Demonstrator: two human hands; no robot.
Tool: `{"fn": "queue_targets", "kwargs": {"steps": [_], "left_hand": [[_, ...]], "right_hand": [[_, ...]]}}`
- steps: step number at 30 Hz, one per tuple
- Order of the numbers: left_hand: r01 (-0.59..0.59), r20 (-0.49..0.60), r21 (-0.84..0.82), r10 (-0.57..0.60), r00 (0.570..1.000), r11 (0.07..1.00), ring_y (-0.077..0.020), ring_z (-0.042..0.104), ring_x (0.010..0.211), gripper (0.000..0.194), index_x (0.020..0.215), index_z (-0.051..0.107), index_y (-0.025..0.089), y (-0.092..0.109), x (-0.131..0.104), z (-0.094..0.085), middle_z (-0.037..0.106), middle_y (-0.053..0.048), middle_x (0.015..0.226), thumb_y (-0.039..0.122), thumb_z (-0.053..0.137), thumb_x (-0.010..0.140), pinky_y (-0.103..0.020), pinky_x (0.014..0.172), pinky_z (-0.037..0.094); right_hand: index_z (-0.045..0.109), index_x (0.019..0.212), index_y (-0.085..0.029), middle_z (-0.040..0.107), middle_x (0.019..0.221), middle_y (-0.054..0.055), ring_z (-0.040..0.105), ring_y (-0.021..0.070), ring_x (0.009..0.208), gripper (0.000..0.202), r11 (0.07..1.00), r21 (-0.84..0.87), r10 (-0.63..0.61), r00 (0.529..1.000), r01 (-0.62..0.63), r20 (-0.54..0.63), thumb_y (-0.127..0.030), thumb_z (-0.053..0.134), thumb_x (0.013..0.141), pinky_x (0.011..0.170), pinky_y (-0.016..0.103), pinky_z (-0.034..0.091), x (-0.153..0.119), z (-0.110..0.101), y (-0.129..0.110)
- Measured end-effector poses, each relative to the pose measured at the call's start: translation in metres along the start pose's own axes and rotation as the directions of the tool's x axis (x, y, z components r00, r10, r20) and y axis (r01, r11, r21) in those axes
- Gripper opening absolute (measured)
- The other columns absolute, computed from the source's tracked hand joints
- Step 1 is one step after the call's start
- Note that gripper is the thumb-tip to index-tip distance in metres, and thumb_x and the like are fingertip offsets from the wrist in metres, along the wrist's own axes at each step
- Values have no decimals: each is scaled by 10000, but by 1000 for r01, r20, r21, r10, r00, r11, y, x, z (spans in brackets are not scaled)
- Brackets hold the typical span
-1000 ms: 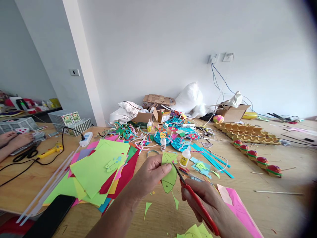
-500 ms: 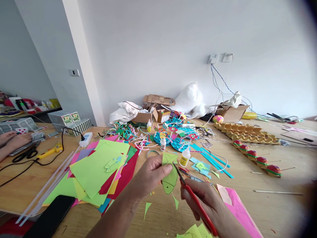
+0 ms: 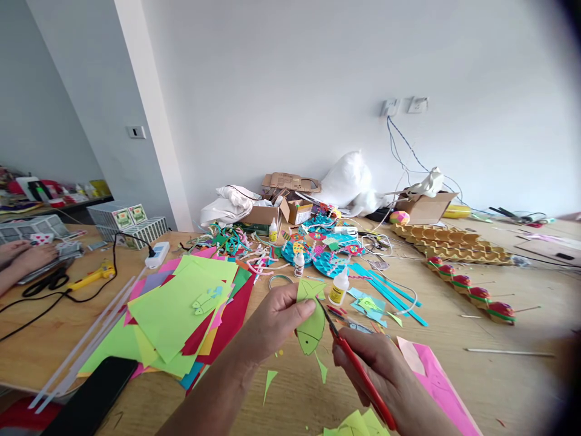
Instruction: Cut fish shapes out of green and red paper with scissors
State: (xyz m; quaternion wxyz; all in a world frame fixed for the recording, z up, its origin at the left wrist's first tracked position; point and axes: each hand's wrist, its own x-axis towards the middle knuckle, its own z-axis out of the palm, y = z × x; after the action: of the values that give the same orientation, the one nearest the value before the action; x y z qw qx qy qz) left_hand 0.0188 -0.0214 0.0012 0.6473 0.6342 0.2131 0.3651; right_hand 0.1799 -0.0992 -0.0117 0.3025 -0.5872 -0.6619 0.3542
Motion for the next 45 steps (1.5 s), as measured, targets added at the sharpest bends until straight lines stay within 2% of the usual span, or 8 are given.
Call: {"fn": "queue_targets", "kwargs": {"steps": [9,17,27,31,34,37,40,45], "left_hand": [[17,-4,15,-17,1000,1000,-96,456,554,221,726,557,158,1,-1,-1,507,9,603,356,515,814,-213,548,369],[16,-1,158,-16,1000,987,-83,365,567,172,721,526,157,7,0,0,411,33,630,305,495,802,-196,521,307],[-10,106,434,-40,994,901,-76,300,545,154,656,465,165,7,0,-3,319,55,606,232,480,794,-212,482,222],[-56,-42,222,67,997,973,-85,379,591,133,767,529,165,7,0,-8,432,31,677,294,519,797,-202,531,307],[-163,-197,-6,158,968,987,-95,428,611,226,890,511,183,5,2,-7,478,20,706,388,534,798,-211,567,365],[-191,-117,-75,181,976,979,-108,441,622,304,864,515,165,3,4,0,485,2,696,461,524,792,-229,571,378],[-166,-72,-37,163,984,985,-112,417,592,325,824,539,149,3,5,7,456,9,627,469,547,765,-233,542,356],[-180,-276,94,199,940,979,-103,397,549,268,616,483,169,0,6,10,416,29,552,384,549,762,-238,545,346]], "right_hand": [[483,640,-181,369,384,-77,300,66,344,453,947,318,46,999,-45,2,-595,414,810,370,189,270,-1,3,2],[569,777,-204,579,708,5,501,142,595,281,888,384,-44,879,252,-476,-385,734,640,496,241,380,10,-24,-13],[510,675,-192,485,605,-54,406,99,550,120,968,15,-243,956,249,-162,-156,621,704,494,219,334,31,-47,-45],[518,714,-192,487,607,-58,428,93,518,132,935,248,-168,932,253,-320,-207,645,685,468,215,347,33,-42,-38],[515,747,-193,497,611,-53,412,83,488,182,867,398,-60,854,301,-516,-249,674,678,433,209,328,35,-34,-34],[522,764,-196,512,624,-48,431,89,509,199,791,470,-26,789,392,-614,-255,689,673,443,207,340,37,-23,-34],[533,759,-193,519,620,-45,453,96,523,198,756,509,-24,795,412,-607,-256,696,664,462,212,367,40,-11,-37],[531,734,-196,522,610,-57,426,81,483,224,737,573,-4,849,360,-528,-265,714,626,439,199,338,43,3,-46]]}}
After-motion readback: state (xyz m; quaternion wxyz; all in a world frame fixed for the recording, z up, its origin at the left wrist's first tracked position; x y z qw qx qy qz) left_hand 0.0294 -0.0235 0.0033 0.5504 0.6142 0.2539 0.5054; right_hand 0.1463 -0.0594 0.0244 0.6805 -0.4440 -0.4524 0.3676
